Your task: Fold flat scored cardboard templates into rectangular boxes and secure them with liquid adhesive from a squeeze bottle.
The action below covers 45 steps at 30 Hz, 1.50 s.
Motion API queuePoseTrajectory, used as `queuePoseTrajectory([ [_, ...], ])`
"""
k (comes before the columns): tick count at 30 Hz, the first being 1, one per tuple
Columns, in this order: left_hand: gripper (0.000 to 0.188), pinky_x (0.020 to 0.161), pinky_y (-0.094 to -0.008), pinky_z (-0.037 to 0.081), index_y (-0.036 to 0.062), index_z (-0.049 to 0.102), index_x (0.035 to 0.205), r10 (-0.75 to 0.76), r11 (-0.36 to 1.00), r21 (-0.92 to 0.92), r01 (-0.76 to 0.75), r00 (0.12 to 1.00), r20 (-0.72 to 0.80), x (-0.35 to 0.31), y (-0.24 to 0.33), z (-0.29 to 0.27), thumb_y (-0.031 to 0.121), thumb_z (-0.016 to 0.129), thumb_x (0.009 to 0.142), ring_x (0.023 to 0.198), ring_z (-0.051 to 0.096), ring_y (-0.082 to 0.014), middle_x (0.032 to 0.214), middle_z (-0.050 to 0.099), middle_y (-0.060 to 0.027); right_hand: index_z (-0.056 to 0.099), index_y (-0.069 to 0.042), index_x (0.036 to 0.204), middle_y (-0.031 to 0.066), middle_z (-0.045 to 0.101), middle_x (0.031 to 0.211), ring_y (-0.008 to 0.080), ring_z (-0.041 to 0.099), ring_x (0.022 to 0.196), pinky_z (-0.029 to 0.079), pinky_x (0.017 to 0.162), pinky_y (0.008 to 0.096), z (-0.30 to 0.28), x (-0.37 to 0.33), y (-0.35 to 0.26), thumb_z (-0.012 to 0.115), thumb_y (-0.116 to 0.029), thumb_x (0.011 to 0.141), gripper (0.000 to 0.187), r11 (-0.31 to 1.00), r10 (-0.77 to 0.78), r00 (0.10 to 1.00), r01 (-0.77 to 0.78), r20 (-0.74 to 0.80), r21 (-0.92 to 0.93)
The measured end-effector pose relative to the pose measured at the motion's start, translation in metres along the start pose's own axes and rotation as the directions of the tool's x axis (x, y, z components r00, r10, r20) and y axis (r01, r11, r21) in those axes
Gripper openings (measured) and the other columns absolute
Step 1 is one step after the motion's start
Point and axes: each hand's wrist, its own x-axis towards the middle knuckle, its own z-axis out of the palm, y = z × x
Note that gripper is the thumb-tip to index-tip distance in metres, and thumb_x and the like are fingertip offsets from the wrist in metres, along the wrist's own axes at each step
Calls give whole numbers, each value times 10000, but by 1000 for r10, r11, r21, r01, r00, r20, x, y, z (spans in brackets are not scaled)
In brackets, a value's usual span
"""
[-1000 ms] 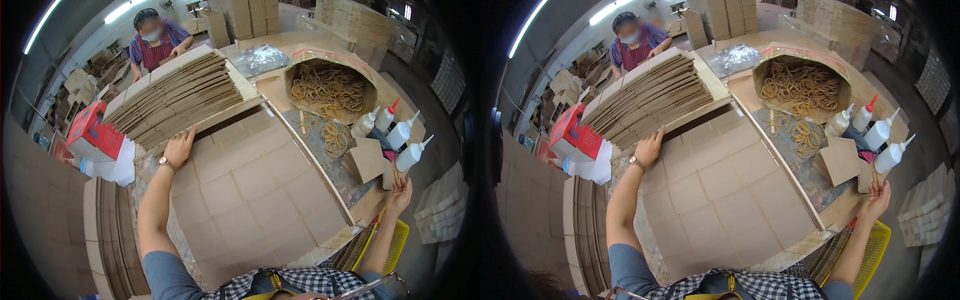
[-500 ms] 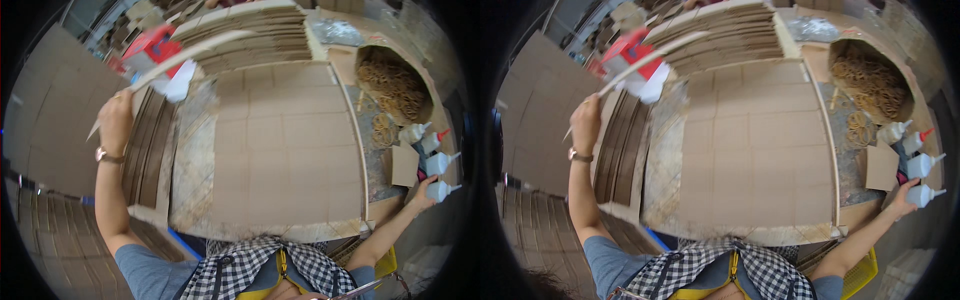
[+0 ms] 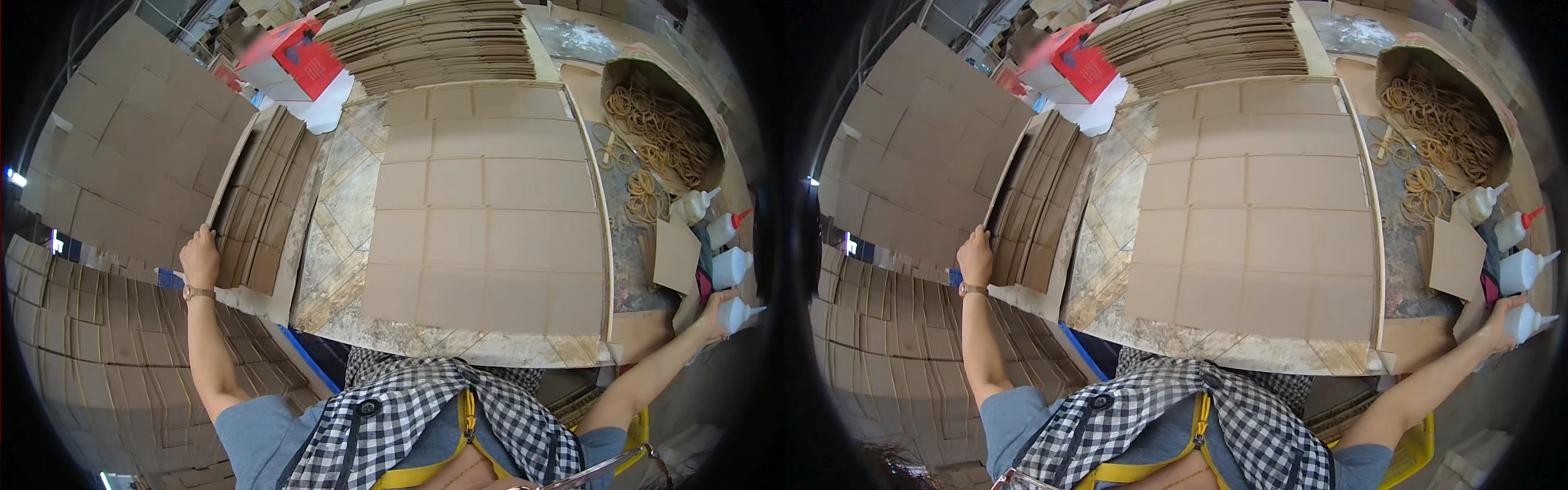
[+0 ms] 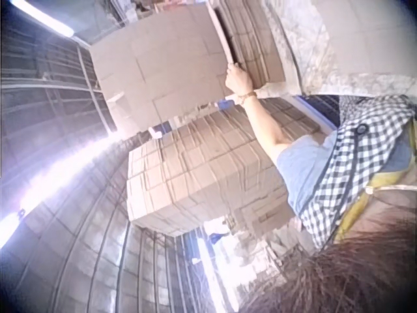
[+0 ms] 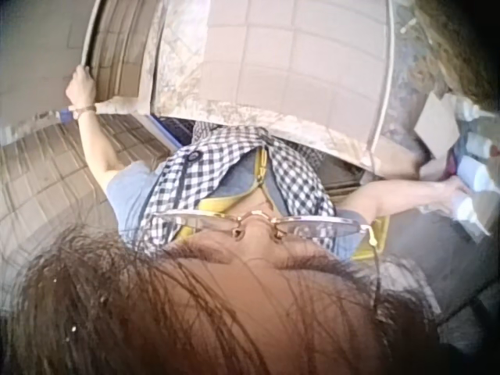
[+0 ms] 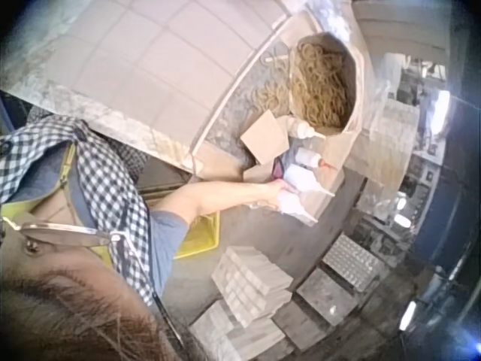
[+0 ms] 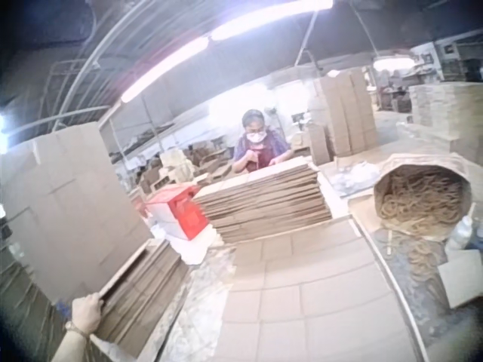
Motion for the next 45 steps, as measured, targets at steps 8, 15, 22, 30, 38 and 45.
queuePoseTrajectory([
  [8, 421, 913, -474, 413, 38, 544, 1178, 0, 980, 198, 29, 989, -145, -2, 64, -33, 377, 488, 934, 1110, 536, -334, 1122, 610, -187, 412, -69, 1348, 183, 459, 1322, 413, 421, 1203, 386, 881, 544, 10, -36, 8, 374, -602, 883, 708, 993, 84, 995, -88, 45, 80],
  [15, 521, 1089, -373, 286, 0, 415, 1358, 45, 154, -988, -21, 999, -14, 28, 219, 30, 360, 428, 983, 1324, 370, -280, 1409, 420, -165, 410, 21, 1343, 217, 413, 1376, 441, 381, 1265, 387, 988, 574, 31, -71, 21, 451, -395, 806, 680, 982, 179, 972, -186, 153, 31],
  [22, 501, 1102, -371, 264, -35, 533, 1249, 254, -334, -936, 112, 967, 25, 70, 328, 49, 370, 495, 956, 1329, 370, -275, 1435, 383, -181, 286, 12, 1397, 228, 369, 1408, 438, 356, 1296, 401, 1028, 527, 137, -233, 49, 641, -257, 744, 790, 957, 80, 943, 18, 323, -291],
  [30, 443, 1040, -336, 344, -45, 606, 1118, 215, -538, -826, 170, 975, 61, 111, 324, 55, 353, 528, 941, 1217, 473, -211, 1265, 548, -150, 291, -70, 1419, 189, 328, 1449, 418, 297, 1339, 390, 1030, 543, 174, -332, 171, 690, -267, 787, 773, 899, 156, 961, -42, 230, -435],
  [38, 421, 975, -309, 391, -28, 626, 1076, 64, -626, -759, 182, 981, 183, 239, 383, 99, 360, 554, 930, 1055, 547, -166, 1101, 615, -83, 341, -149, 1397, 128, 420, 1376, 420, 393, 1269, 483, 944, 558, 155, -350, 227, 724, -321, 796, 733, 838, 351, 925, -240, 146, -490],
  [45, 381, 989, -349, 394, 13, 621, 1030, 238, -813, -516, 270, 963, 128, 250, 392, 101, 370, 578, 907, 1048, 564, -240, 1074, 619, -103, 363, -92, 1372, 180, 474, 1320, 440, 444, 1219, 501, 912, 540, 159, -366, 251, 738, -302, 781, 731, 820, 331, 926, -186, 184, -541],
])
